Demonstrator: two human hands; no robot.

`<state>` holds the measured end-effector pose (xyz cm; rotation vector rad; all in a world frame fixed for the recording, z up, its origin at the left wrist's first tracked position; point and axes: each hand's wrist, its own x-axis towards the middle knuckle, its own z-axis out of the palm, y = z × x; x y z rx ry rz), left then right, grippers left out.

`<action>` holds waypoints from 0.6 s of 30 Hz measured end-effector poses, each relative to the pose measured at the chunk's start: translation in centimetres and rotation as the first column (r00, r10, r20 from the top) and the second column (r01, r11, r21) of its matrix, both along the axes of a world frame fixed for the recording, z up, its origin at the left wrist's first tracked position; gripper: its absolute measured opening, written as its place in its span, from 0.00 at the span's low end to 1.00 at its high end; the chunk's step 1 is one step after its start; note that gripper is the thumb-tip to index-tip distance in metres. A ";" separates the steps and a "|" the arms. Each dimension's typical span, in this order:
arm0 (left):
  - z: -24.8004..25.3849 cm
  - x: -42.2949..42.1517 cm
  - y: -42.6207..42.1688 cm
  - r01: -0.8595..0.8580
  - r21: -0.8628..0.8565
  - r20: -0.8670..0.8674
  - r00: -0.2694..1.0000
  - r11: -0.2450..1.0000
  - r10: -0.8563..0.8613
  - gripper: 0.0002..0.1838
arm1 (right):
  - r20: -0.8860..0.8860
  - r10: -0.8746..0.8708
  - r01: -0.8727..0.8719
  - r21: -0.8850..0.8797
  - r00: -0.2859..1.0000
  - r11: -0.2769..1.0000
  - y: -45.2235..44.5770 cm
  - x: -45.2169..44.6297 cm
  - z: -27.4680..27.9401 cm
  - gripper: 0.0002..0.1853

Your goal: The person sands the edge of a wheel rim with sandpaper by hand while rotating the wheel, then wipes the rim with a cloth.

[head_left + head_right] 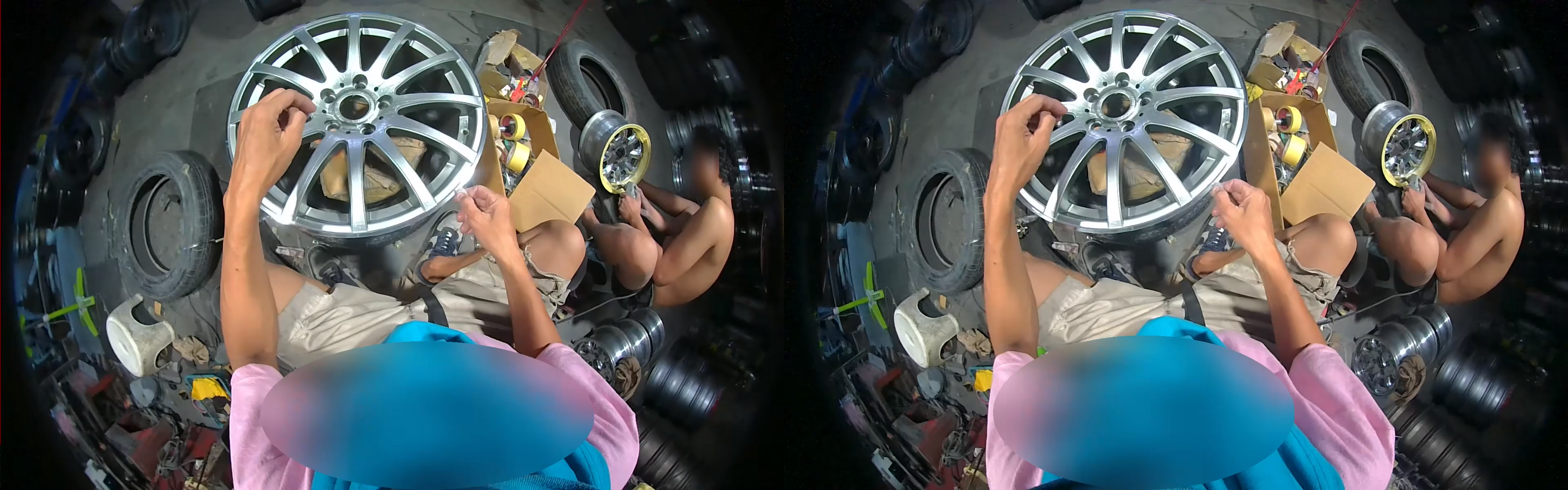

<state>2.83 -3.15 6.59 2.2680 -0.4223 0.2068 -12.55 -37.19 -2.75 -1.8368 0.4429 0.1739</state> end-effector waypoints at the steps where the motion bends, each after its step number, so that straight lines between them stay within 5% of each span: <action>1: 0.2 -0.1 -0.1 0.000 -0.028 0.014 1.000 1.000 0.000 0.09 | -0.006 0.007 -0.007 -0.001 1.000 1.000 0.4 -0.2 -0.1 0.14; 18: -0.4 0.6 -0.1 0.024 0.011 -0.012 1.000 1.000 -0.024 0.10 | -0.073 0.042 -0.041 0.021 0.996 0.999 5.4 -2.6 1.2 0.15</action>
